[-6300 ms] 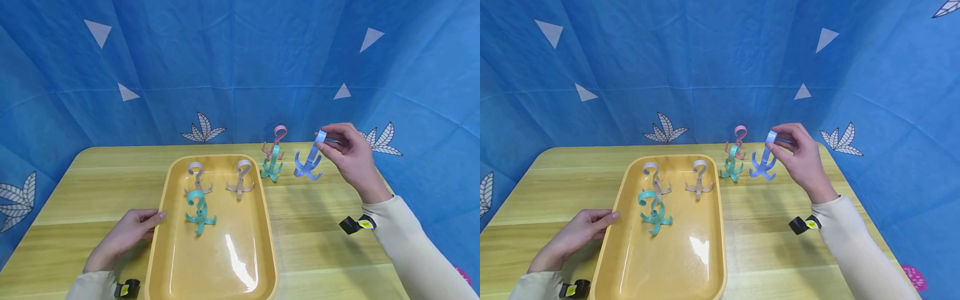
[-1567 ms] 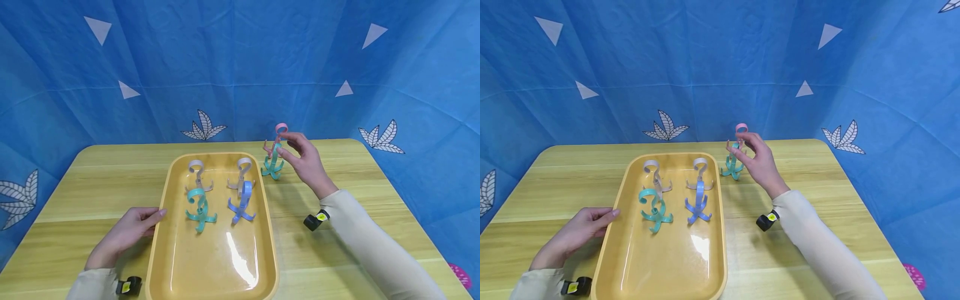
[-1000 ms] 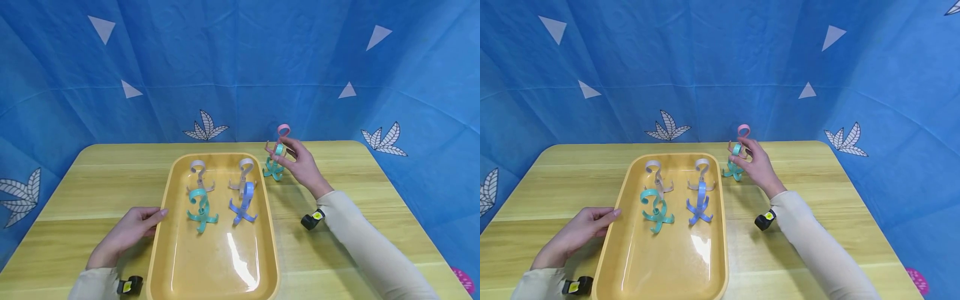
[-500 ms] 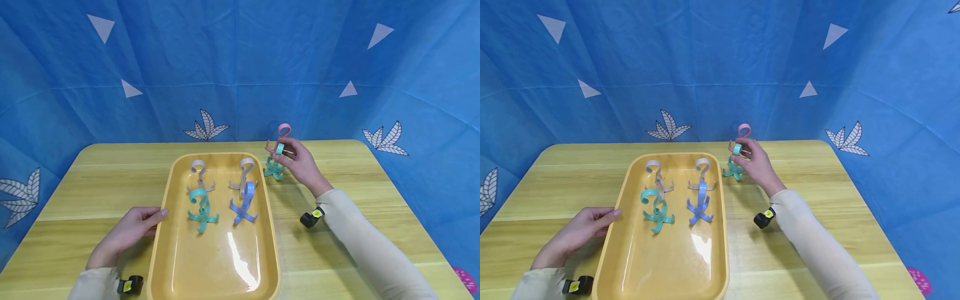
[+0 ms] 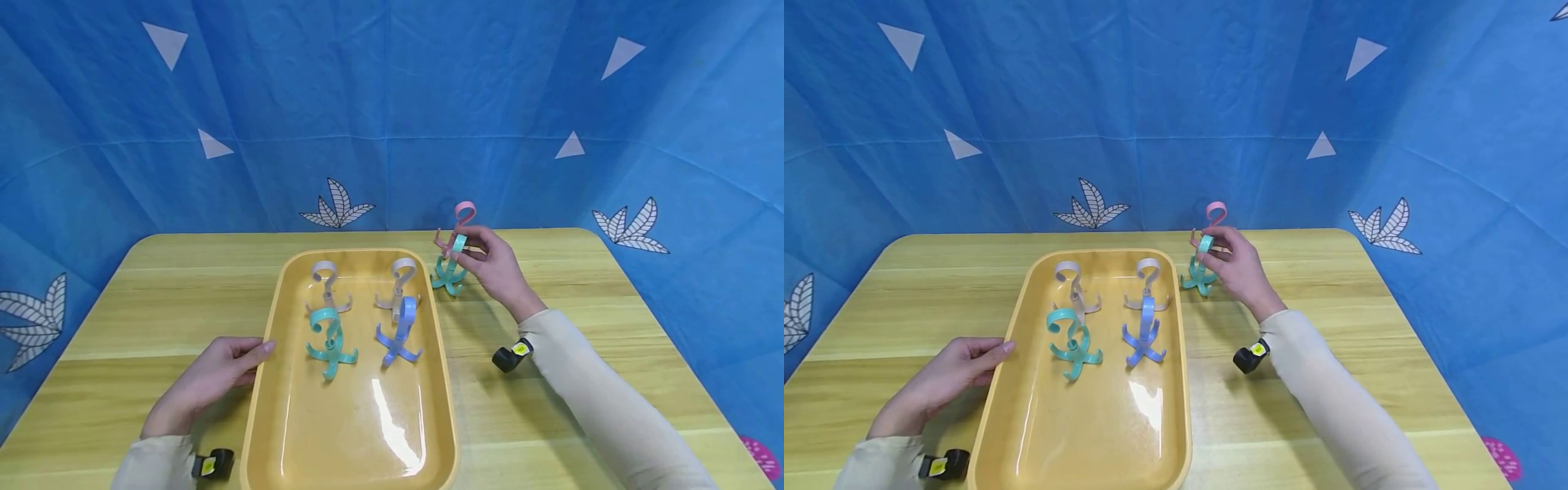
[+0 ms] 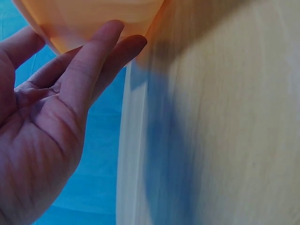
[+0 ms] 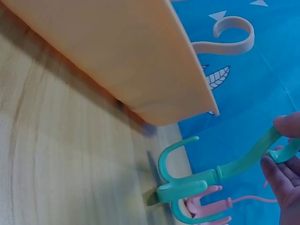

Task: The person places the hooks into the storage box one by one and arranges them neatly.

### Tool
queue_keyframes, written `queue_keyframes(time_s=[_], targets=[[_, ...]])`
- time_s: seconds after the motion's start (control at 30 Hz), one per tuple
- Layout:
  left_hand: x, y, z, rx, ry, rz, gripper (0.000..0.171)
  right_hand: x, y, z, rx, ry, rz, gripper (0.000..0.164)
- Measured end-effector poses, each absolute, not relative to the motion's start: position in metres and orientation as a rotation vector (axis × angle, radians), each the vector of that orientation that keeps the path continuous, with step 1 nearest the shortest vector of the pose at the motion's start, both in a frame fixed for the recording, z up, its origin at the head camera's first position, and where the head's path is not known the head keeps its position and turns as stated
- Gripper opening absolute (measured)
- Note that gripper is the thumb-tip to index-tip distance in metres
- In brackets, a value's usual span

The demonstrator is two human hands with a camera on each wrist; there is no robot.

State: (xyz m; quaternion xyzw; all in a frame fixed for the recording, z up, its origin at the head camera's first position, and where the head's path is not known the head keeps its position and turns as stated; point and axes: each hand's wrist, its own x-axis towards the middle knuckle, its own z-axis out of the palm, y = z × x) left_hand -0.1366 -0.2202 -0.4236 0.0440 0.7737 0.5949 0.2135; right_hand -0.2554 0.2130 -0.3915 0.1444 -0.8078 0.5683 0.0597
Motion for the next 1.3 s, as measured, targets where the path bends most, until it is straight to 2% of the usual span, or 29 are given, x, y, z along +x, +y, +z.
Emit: queue_keyframes(time_s=[0.2, 0.67, 1.3], targets=[[-0.136, -0.22, -0.424, 0.098, 2.153, 1.65, 0.048, -0.239, 0.211, -0.365, 0.413, -2.475, 1.687, 0.041], [-0.138, -0.219, -0.424, 0.102, 2.14, 1.658, 0.055, -0.241, 0.242, -0.375, 0.425, -2.47, 1.649, 0.039], [-0.137, -0.222, -0.425, 0.15, 2.118, 1.666, 0.056, -0.228, 0.249, -0.371, 0.468, -2.452, 1.649, 0.038]])
